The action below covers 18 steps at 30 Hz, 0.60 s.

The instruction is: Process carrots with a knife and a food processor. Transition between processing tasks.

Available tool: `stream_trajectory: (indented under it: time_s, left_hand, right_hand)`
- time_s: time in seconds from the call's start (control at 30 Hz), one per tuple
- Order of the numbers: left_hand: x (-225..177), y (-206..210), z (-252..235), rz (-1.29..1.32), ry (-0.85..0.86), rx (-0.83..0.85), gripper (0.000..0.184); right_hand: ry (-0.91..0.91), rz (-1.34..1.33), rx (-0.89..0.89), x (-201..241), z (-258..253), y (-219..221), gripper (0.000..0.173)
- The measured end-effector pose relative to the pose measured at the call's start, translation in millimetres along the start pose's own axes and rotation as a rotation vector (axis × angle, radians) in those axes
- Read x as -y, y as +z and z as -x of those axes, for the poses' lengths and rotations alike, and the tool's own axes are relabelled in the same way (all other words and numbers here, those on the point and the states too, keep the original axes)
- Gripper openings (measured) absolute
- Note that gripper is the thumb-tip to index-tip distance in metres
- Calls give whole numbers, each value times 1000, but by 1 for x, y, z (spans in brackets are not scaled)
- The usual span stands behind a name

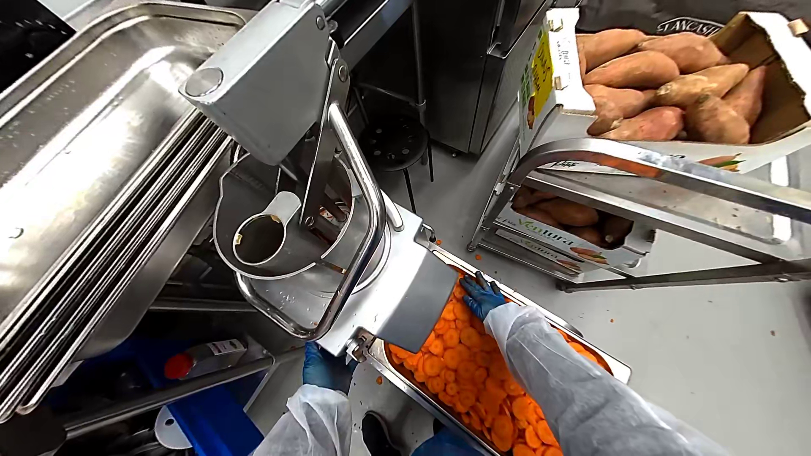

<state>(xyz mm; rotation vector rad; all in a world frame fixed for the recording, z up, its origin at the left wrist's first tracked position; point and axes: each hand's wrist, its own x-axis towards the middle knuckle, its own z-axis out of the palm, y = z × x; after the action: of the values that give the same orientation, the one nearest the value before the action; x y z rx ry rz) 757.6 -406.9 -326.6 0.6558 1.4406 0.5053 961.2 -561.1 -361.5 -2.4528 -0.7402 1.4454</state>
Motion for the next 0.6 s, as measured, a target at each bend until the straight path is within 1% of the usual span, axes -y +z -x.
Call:
stream_trajectory:
  time_s: [0.2,0.6]
  left_hand:
    - [0,-2,-1,13,-10,23,63]
    - [-2,1,1,27,-22,-1,61]
  right_hand:
    - [-23,-53,-27,-1,1,1,50]
    - [-8,-9,2,1,1,0,51]
